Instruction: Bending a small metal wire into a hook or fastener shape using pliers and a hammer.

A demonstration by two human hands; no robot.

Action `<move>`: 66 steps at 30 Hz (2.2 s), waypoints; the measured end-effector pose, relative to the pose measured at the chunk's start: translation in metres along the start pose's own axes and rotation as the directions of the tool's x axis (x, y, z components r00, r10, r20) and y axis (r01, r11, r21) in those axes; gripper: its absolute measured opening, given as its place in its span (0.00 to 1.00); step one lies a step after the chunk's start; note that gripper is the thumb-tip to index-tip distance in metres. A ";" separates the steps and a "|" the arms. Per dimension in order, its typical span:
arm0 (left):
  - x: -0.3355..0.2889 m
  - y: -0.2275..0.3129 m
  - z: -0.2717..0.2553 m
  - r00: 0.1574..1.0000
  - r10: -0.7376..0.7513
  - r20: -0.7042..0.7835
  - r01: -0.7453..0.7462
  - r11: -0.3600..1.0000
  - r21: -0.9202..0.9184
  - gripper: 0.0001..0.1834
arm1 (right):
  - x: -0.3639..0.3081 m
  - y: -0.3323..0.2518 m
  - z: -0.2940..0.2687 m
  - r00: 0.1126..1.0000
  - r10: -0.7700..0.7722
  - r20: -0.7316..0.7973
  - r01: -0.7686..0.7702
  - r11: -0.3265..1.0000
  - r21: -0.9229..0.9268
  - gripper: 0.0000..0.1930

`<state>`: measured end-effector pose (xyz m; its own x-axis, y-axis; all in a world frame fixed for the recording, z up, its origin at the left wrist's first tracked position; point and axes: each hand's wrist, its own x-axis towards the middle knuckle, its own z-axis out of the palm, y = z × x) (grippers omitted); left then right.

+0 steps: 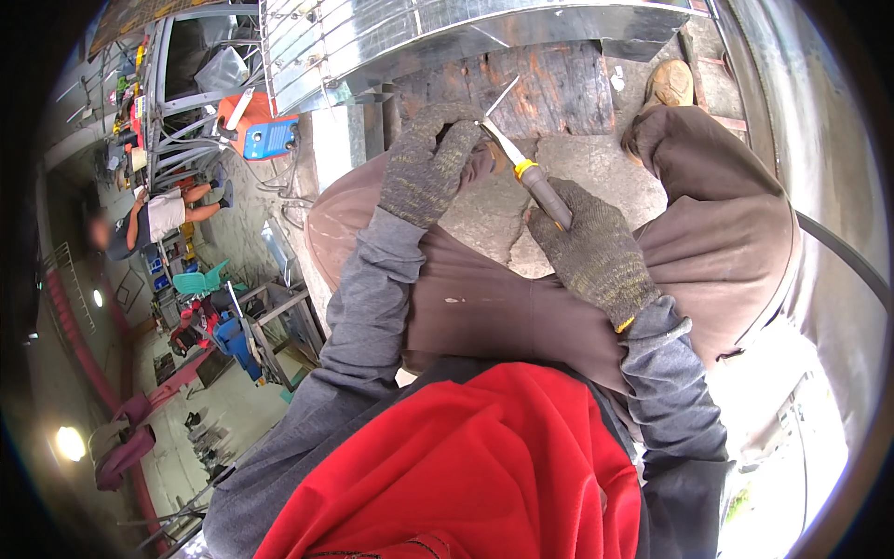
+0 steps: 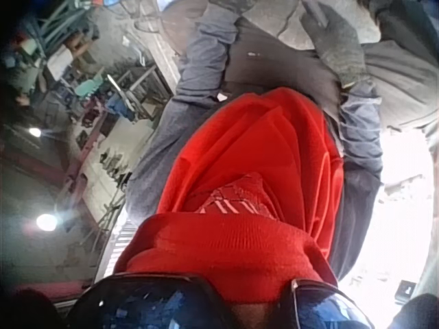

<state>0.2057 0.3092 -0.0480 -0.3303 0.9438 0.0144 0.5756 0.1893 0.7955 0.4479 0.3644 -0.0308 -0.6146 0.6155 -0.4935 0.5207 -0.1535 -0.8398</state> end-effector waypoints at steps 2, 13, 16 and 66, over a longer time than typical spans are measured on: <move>0.001 0.002 -0.001 0.995 0.101 0.003 -0.100 0.991 0.087 0.09 | 0.000 -0.002 -0.001 1.000 0.024 -0.009 -0.025 0.999 -0.033 0.20; 0.002 0.008 -0.006 0.997 0.070 0.039 -0.073 0.995 0.071 0.13 | 0.002 0.009 0.005 0.996 -0.074 -0.056 0.068 0.993 -0.098 0.22; 0.002 0.004 -0.005 0.988 0.149 0.029 -0.152 0.979 0.138 0.13 | 0.003 0.008 0.002 0.995 -0.092 -0.031 0.089 0.991 -0.099 0.22; -0.024 0.079 0.097 0.643 -0.726 0.244 0.583 0.258 -0.771 0.13 | 0.015 -0.023 -0.025 0.963 0.173 0.205 -0.086 0.924 -0.373 0.15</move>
<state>0.3322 0.3275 -0.0442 -0.4481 0.5357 -0.7157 -0.6207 0.3897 0.6803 0.4421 0.3967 -0.0135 -0.6237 0.4081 -0.6667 0.7549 0.0932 -0.6492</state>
